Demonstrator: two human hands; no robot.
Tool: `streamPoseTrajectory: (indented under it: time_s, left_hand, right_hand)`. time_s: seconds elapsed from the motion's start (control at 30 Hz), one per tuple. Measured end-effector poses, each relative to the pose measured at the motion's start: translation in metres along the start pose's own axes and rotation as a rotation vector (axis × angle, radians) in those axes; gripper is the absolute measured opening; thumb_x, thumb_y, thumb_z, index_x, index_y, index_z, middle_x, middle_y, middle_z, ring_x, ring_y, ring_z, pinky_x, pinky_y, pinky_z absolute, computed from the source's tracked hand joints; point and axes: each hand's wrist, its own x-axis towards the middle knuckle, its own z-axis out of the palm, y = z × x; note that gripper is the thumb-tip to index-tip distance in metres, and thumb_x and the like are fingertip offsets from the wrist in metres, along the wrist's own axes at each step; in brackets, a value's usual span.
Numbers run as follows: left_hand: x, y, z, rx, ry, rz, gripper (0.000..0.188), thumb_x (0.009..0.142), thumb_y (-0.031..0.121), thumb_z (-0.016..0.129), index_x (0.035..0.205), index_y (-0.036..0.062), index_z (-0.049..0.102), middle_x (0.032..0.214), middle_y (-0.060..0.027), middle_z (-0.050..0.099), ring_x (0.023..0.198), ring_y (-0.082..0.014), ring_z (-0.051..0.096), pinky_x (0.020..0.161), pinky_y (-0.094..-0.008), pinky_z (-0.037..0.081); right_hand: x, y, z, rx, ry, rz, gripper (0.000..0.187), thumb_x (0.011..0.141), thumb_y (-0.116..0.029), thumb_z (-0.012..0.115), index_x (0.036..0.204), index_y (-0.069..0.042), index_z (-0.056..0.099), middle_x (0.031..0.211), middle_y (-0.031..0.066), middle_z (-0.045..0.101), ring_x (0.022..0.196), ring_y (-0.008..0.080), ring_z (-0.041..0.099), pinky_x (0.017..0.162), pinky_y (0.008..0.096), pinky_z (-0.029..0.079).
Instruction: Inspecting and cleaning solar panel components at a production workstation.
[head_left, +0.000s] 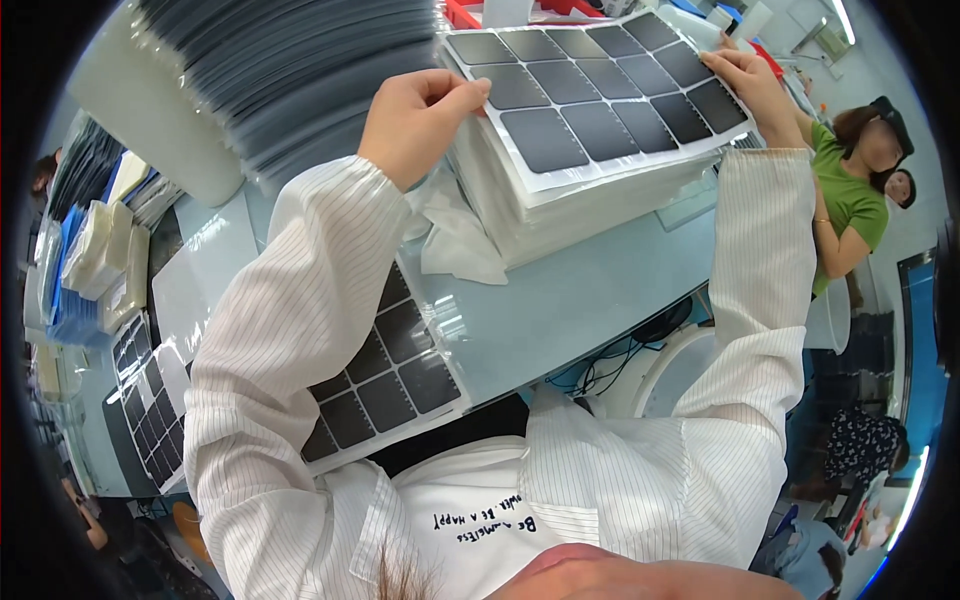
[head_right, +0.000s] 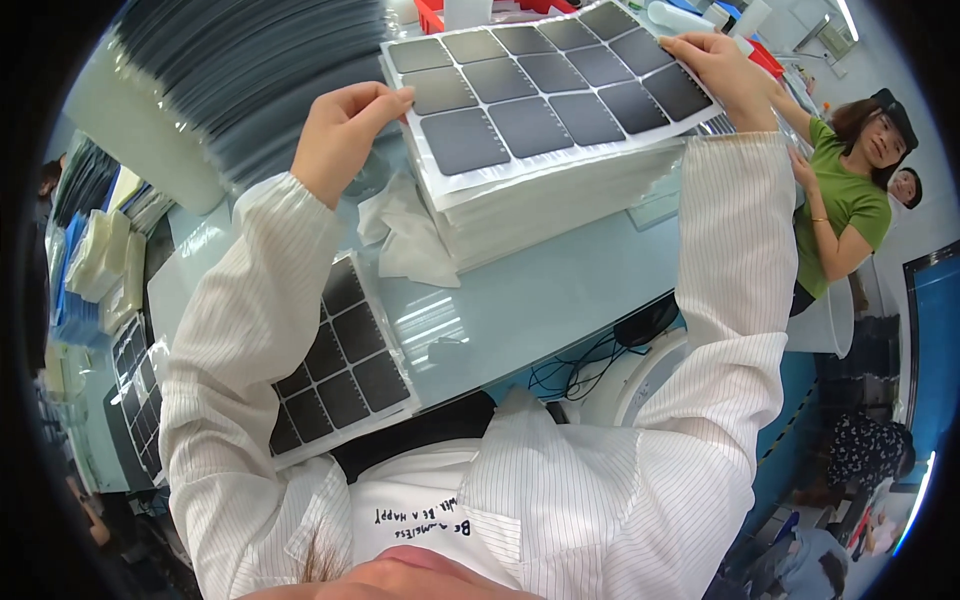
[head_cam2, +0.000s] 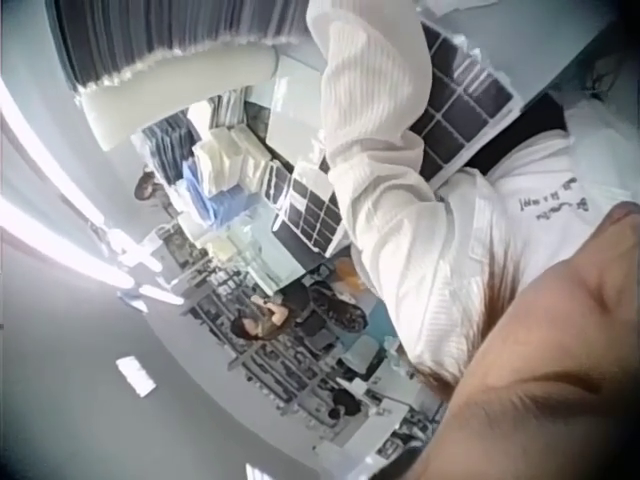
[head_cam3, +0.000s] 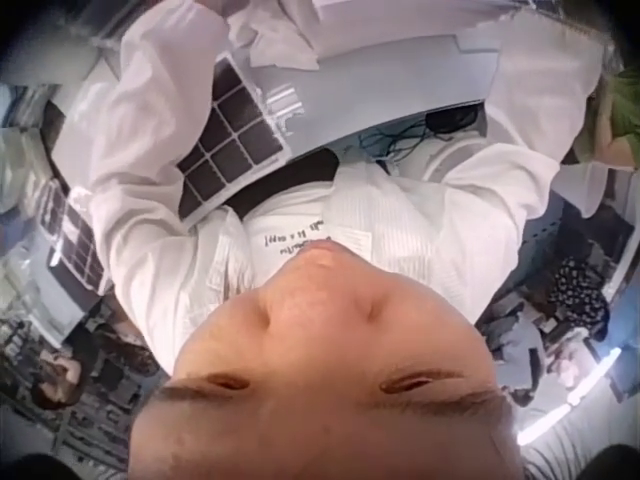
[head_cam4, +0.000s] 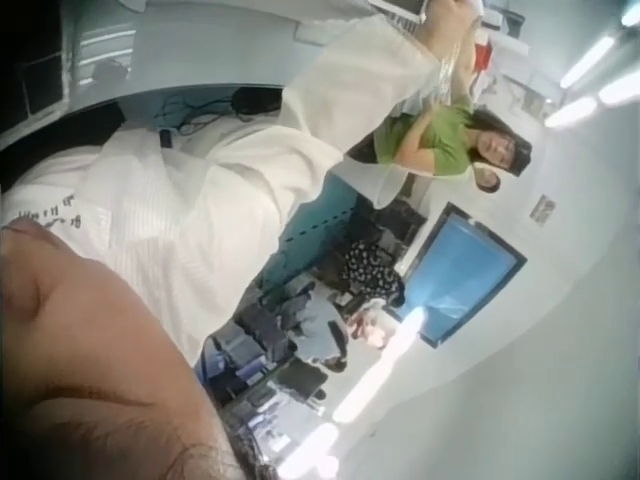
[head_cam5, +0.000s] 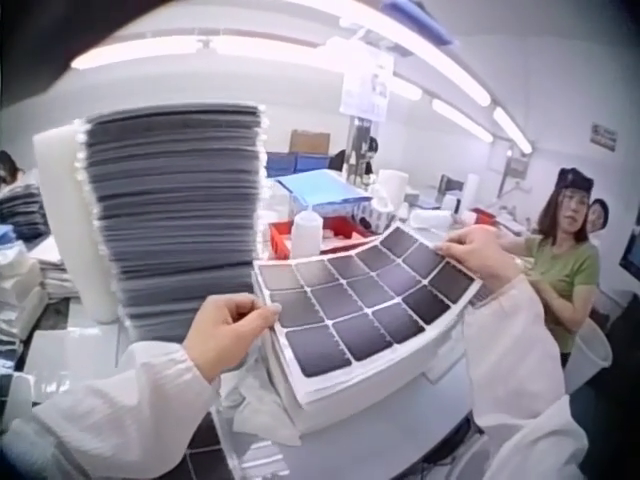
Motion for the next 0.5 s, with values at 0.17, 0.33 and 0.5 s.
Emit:
streamPoseTrajectory:
  time_s: [0.17,0.33,0.5]
  left_hand:
    - [-0.012,-0.014,-0.013,0.022,-0.02,0.096,0.029,0.08,0.026,0.06,0.068,0.0004,0.062,0.058,0.0039,0.048,0.053,-0.005,0.035,0.049,-0.0218,0.029]
    - [-0.041,-0.025,-0.042,0.155,-0.056,0.055,0.024,0.082,0.021,0.06,0.07,-0.001,0.061,0.06,0.0019,0.054,0.054,-0.0038,0.039,0.049,-0.0214,0.03]
    - [-0.077,-0.038,-0.068,0.533,-0.159,0.028,0.02,0.078,0.019,0.061,0.069,0.0009,0.062,0.061,-0.0042,0.054,0.052,-0.0122,0.043,0.049,-0.027,0.033]
  right_hand:
    - [0.017,0.022,-0.002,0.025,-0.086,-0.025,0.03,0.087,-0.025,0.057,0.1,0.001,0.061,0.081,-0.0014,0.061,0.067,0.0016,0.054,0.056,0.0147,0.041]
    - [0.019,0.027,0.004,0.097,-0.073,0.004,0.029,0.086,-0.024,0.057,0.101,0.0,0.061,0.083,-0.0012,0.062,0.068,0.0021,0.056,0.058,0.0147,0.043]
    - [0.011,0.029,0.005,0.073,-0.02,-0.003,0.027,0.086,-0.024,0.058,0.098,0.0,0.062,0.082,-0.0004,0.063,0.066,0.0028,0.057,0.058,0.015,0.044]
